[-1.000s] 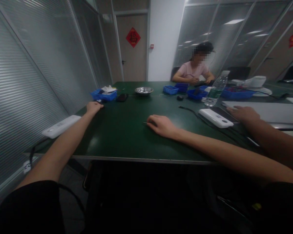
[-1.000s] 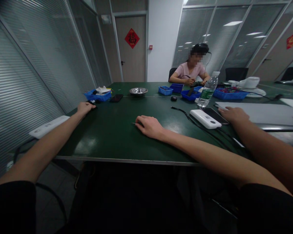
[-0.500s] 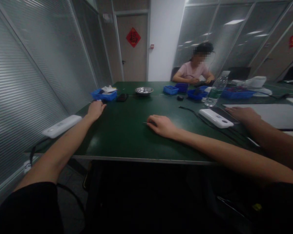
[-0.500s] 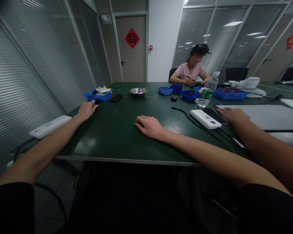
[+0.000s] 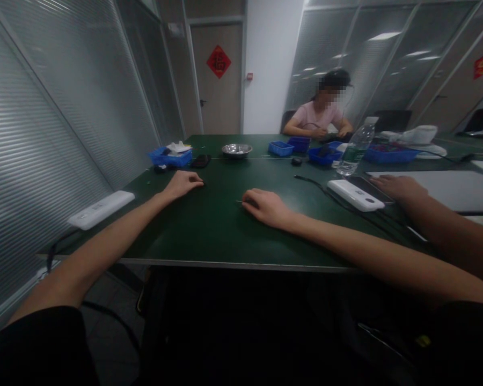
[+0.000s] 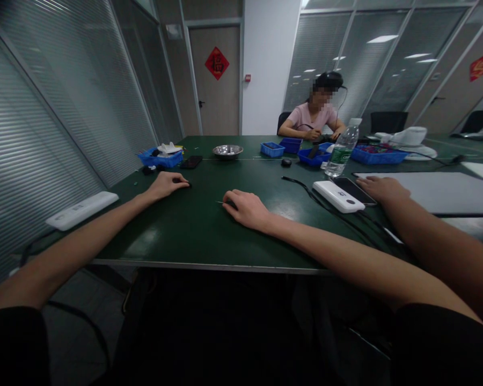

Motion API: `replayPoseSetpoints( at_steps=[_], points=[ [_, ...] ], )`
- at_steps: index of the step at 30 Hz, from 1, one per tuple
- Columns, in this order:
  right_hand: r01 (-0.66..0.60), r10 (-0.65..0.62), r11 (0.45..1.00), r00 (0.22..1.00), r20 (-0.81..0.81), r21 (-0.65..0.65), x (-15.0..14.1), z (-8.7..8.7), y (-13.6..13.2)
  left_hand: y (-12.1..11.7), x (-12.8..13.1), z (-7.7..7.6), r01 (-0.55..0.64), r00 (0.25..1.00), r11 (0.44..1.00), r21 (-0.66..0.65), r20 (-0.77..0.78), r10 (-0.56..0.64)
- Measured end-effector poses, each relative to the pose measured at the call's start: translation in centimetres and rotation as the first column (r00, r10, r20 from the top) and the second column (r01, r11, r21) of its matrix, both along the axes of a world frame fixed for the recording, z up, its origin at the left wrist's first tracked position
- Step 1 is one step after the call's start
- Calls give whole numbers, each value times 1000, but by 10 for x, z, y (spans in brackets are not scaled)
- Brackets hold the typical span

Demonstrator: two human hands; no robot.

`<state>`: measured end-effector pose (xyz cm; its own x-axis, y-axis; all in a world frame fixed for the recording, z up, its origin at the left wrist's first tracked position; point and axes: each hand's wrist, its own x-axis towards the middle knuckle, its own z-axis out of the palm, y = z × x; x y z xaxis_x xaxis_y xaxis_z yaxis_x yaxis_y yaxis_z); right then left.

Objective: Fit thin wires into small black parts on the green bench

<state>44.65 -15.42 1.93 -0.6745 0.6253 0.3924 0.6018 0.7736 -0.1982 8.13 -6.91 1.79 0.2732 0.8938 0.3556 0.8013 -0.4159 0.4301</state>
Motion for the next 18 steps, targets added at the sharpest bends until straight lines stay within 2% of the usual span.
replayPoseSetpoints(
  at_steps=[1, 3, 5, 7, 9, 14, 18],
  points=[
    [2, -2, 1000, 1000, -12, 4, 0, 0, 0, -5, 15, -1, 115, 991, 993, -32, 75, -113],
    [9, -8, 1000, 1000, -29, 13, 0, 0, 0, -16, 44, -2, 314, 938, 945, -94, 187, -293],
    [20, -20, 1000, 999, -27, 17, -1, 1, -1, -28, 66, -3, 466, 869, 871, -154, 264, -418],
    [31, -31, 999, 999, -15, 15, -1, 2, -2, -37, 80, -3, 552, 818, 815, -177, 303, -489],
    [37, -37, 999, 999, -4, 15, -1, 3, -4, -43, 85, -3, 569, 805, 804, -169, 312, -504],
    [27, -27, 999, 999, 22, 19, -1, 4, -5, -46, 84, -3, 519, 831, 839, -162, 323, -452],
    [18, -18, 1000, 1000, 17, 20, -1, 5, -6, -47, 85, -3, 557, 808, 818, -141, 322, -494]
  ],
)
